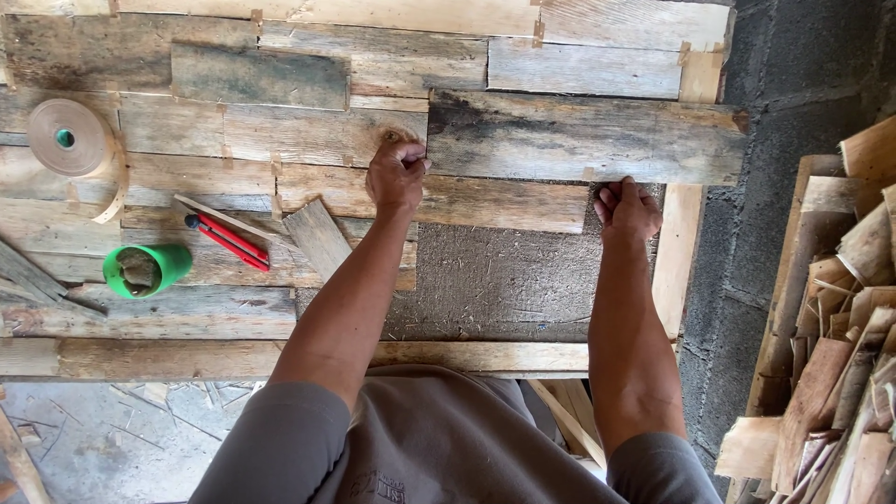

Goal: Cutting and fitting wooden shingles to assemble a decorative panel.

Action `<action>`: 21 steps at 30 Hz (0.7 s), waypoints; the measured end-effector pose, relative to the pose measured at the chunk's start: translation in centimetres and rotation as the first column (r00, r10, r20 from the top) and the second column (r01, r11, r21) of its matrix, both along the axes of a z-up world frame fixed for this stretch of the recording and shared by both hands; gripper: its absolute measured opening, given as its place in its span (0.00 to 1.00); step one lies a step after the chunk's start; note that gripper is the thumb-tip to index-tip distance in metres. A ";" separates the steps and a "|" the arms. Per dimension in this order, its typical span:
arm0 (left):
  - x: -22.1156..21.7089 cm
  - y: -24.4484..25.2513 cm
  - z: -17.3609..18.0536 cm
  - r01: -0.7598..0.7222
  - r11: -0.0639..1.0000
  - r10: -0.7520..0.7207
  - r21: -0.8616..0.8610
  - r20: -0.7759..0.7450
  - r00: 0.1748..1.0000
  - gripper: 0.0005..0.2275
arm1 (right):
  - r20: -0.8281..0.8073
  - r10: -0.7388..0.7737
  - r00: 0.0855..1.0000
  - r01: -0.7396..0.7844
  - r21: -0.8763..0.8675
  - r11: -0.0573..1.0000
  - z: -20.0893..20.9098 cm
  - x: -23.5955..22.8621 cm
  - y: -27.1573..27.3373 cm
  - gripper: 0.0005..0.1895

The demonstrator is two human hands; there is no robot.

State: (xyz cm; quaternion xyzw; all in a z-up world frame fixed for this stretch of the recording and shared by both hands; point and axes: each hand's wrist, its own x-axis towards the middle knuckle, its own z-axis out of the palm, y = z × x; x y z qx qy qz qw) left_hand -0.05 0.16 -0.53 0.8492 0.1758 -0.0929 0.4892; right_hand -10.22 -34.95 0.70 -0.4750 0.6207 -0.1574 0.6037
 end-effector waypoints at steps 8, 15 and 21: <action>0.1 0.2 -0.5 0.015 1.000 -0.014 -0.013 0.028 1.000 0.09 | 0.008 -0.010 1.000 0.009 0.047 0.999 0.6 0.0 -0.1 0.06; 0.3 0.3 -0.7 0.018 1.000 -0.018 -0.018 0.002 1.000 0.09 | 0.040 -0.009 0.999 0.007 0.068 0.998 0.7 0.0 -0.1 0.05; 0.2 0.3 0.0 0.033 0.999 -0.033 0.021 0.007 0.999 0.09 | 0.063 -0.008 0.998 0.005 0.047 0.999 0.0 -0.2 -0.2 0.06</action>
